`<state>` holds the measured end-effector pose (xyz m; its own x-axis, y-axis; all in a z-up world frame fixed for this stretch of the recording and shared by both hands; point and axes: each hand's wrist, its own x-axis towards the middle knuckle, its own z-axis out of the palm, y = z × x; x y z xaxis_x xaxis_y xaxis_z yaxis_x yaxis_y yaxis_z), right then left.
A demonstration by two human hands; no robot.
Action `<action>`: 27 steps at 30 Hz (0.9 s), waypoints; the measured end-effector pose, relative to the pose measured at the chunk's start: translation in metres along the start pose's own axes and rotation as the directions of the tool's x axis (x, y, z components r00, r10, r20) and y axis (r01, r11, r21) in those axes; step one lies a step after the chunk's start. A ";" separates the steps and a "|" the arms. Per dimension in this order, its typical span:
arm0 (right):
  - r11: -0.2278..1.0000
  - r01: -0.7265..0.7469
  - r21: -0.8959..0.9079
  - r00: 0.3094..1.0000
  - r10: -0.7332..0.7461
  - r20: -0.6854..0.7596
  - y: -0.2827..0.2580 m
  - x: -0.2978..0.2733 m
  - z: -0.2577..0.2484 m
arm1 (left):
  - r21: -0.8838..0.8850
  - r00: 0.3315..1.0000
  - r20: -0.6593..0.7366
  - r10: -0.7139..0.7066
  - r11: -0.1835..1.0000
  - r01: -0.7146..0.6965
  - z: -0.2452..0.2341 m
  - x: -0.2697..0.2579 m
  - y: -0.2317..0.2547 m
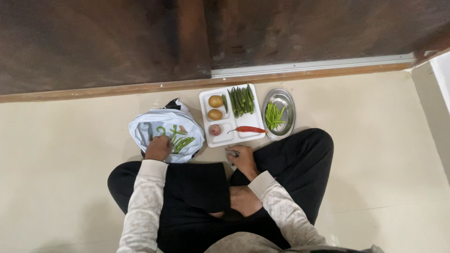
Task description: The person sits on the floor and snaps the ends off green beans by hand. They place the trimmed beans into a metal bowl and discard the ends into a bag. Other vegetables like potatoes, onions, and chilies are visible on a tray nearby.
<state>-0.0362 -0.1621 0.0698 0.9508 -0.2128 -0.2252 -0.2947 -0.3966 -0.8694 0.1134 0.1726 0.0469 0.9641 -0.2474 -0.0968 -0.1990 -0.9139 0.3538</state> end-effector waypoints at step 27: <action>0.976 0.217 0.007 0.968 -0.214 -0.133 0.001 -0.006 -0.008 | -0.107 0.993 0.076 0.085 0.991 -0.076 -0.007 0.001 0.033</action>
<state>-0.0430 -0.1678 0.0739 0.9706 -0.2394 0.0268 -0.0805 -0.4271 -0.9006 0.1092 0.1444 0.0649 0.9276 -0.3476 -0.1371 -0.2520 -0.8528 0.4574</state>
